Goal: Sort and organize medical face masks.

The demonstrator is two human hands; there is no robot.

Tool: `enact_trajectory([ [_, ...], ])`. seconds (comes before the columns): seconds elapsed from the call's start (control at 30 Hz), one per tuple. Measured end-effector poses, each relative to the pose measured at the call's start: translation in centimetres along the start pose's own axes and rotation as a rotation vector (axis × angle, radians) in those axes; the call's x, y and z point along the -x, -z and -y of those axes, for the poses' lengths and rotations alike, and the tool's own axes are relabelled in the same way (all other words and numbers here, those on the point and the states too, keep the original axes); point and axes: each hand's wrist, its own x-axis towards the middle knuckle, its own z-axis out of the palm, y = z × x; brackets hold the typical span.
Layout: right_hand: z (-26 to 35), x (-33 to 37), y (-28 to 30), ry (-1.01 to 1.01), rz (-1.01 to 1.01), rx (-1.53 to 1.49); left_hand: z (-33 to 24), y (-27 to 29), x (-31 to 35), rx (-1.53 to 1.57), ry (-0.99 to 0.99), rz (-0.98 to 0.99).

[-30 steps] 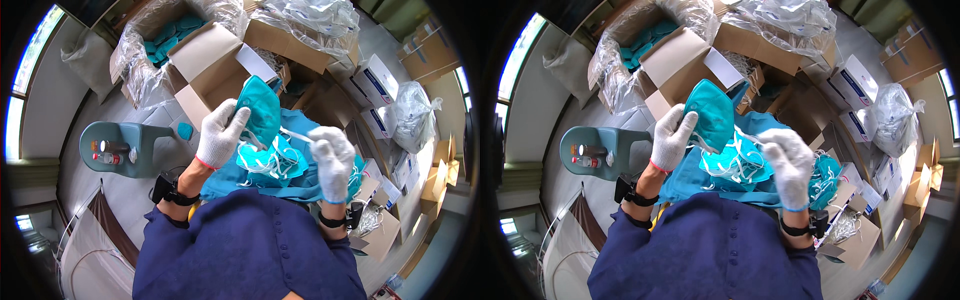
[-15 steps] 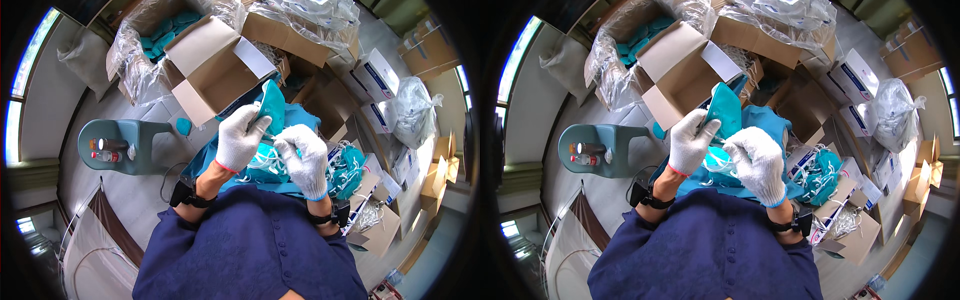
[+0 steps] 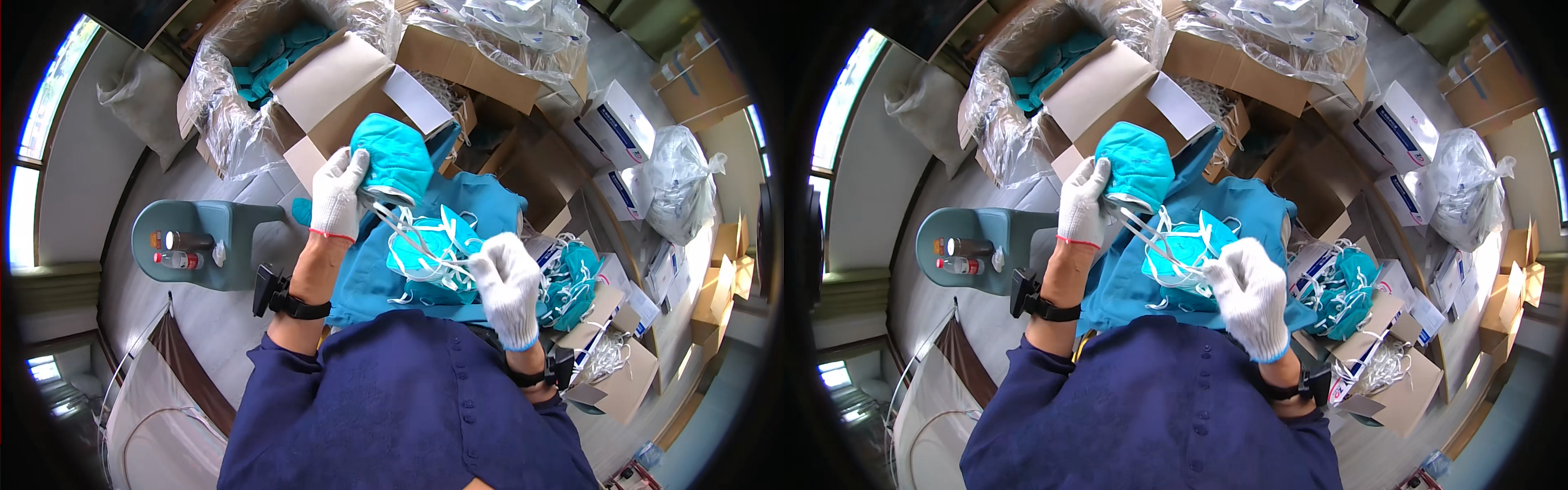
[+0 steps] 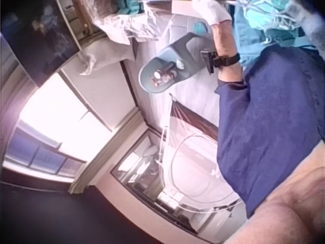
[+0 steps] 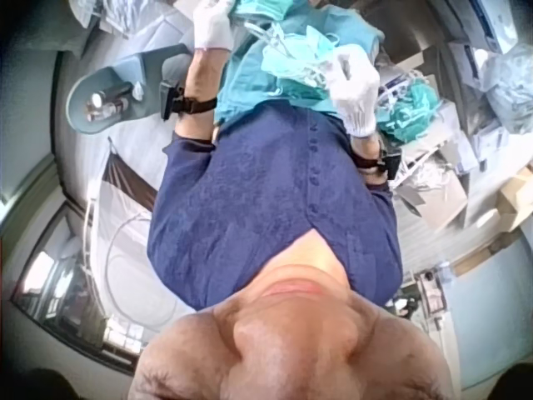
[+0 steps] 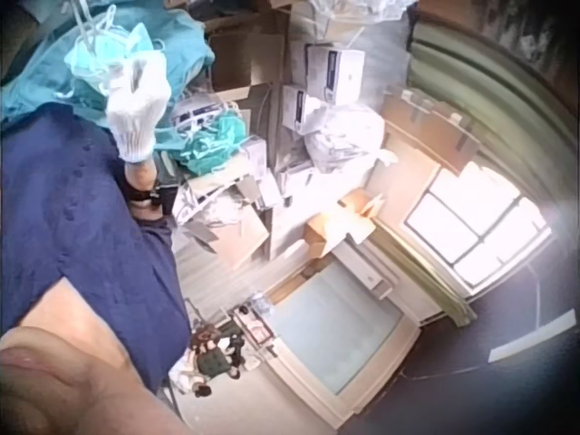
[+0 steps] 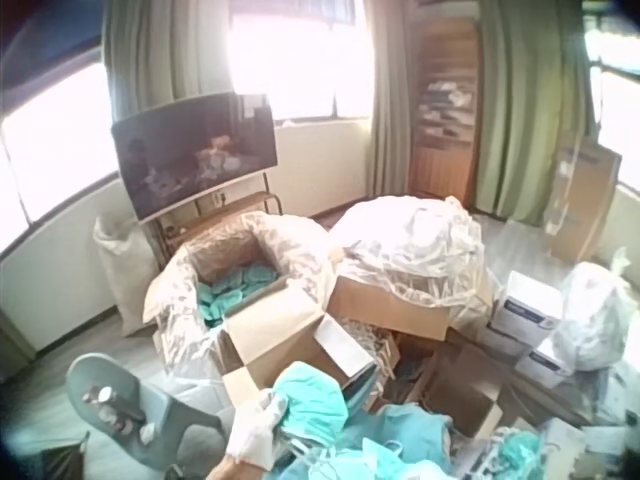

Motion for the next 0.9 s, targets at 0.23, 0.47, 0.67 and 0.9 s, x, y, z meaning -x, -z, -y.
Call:
enact_trajectory([
  [0.23, -0.5, -4.3, -1.2, 0.461, -0.203, 0.4, 1.0, -0.7, 1.9, 0.117, 0.345, 0.116],
  [0.47, 0.5, -5.4, -1.1, -0.146, 0.014, -0.426, -1.4, 0.8, 2.9, -0.455, 0.058, 0.159],
  [0.67, -1.3, -6.1, -1.1, -0.337, 0.18, -0.494, -2.1, -1.4, 3.3, -0.681, -0.126, 0.457],
  [0.9, 0.6, -6.2, -3.4, -0.25, -0.181, -0.422, 1.2, -1.7, 2.6, -1.082, -0.809, 0.194],
])
